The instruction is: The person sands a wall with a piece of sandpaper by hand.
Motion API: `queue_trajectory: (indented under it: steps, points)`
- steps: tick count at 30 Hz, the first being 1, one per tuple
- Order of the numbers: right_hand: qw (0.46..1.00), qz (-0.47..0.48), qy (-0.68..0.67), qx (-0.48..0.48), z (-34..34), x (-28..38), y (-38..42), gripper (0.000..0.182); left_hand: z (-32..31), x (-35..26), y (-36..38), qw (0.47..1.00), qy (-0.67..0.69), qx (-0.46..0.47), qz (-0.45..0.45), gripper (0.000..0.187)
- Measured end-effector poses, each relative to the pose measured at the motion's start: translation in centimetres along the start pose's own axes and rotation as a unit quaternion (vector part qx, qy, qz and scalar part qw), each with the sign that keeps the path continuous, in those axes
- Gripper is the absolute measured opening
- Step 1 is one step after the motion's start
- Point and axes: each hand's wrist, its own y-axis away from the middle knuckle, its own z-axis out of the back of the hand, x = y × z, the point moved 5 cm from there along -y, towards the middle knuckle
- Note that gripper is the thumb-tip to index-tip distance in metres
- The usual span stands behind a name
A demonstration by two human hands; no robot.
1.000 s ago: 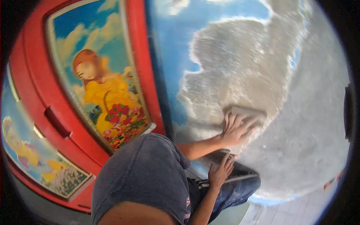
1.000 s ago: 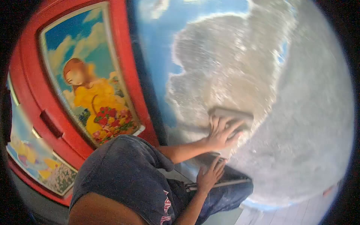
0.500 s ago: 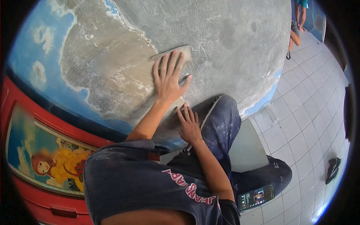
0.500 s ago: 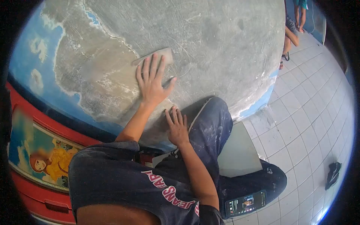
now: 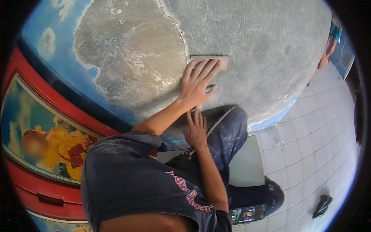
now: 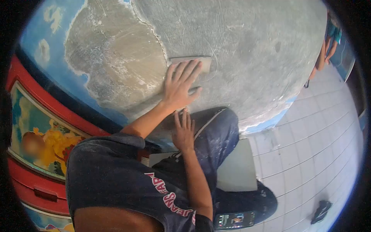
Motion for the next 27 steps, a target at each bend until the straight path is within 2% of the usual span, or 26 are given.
queue_trajectory:
  steps: [3, 5, 7, 8, 10, 11, 13, 14, 15, 17, 18, 22, 24, 25, 27]
  points:
    - [1.000, 0.015, -0.012, 0.004, 0.8, 0.6, -0.2, 0.102, 2.3, 0.5, -1.9, 0.997, 0.018, -0.067, 0.036, 0.083]
    - [1.000, 0.009, -0.014, 0.006, 0.4, 0.4, -0.3, 0.104, 2.5, 0.2, -2.7, 0.995, 0.015, -0.072, 0.067, 0.084]
    - [1.000, 0.027, 0.001, 0.015, 0.0, 0.3, -0.3, 0.100, 0.9, -0.9, -2.6, 0.998, 0.056, -0.033, 0.024, 0.084]
    - [0.999, 0.019, 0.007, 0.030, -0.6, 0.1, -0.2, 0.094, 0.0, -1.3, -1.8, 0.997, 0.049, -0.043, 0.030, 0.084]
    - [0.998, 0.011, 0.023, 0.055, -0.8, -0.1, -0.2, 0.086, -2.4, -3.0, -1.0, 0.997, -0.041, 0.028, -0.059, 0.087]
    - [0.998, 0.015, 0.030, 0.054, -0.9, 0.0, -0.1, 0.086, -2.7, -2.8, -1.1, 0.997, -0.041, 0.021, -0.055, 0.087]
    - [0.999, 0.011, 0.014, 0.037, -0.8, -0.1, -0.2, 0.086, -2.0, -2.5, -1.6, 0.994, 0.079, 0.055, -0.058, 0.093]
    - [1.000, 0.010, 0.004, 0.029, -0.8, -0.1, -0.2, 0.095, -1.3, -1.8, -2.1, 0.995, 0.093, 0.029, -0.016, 0.092]
    - [0.999, 0.009, 0.007, 0.030, -0.6, 0.0, -0.2, 0.095, -0.4, -1.2, -3.1, 0.995, 0.095, 0.027, -0.015, 0.092]
    - [1.000, 0.015, 0.004, 0.022, 0.1, 0.4, -0.4, 0.102, 2.6, 0.8, -4.4, 0.989, 0.051, -0.123, 0.057, 0.091]
    - [0.999, 0.015, 0.019, 0.027, 0.2, 0.5, -0.3, 0.106, 3.5, 1.0, -4.3, 0.991, -0.003, -0.111, 0.071, 0.091]
    - [0.999, 0.017, 0.031, 0.033, 0.1, 0.6, -0.3, 0.106, 1.3, 0.4, -2.1, 0.995, -0.009, -0.087, 0.038, 0.089]
    - [0.999, 0.022, 0.019, 0.017, 0.2, 0.5, -0.2, 0.106, 1.1, 0.8, -1.2, 0.997, 0.065, -0.022, 0.029, 0.086]
    - [0.999, 0.027, 0.024, 0.014, 0.5, 0.3, -0.4, 0.106, 2.2, 1.4, -1.9, 0.997, 0.063, -0.028, 0.031, 0.086]
    - [1.000, 0.020, 0.014, 0.014, 0.3, 0.6, -0.2, 0.106, 6.1, 4.5, -3.0, 0.982, 0.011, -0.149, 0.115, 0.083]
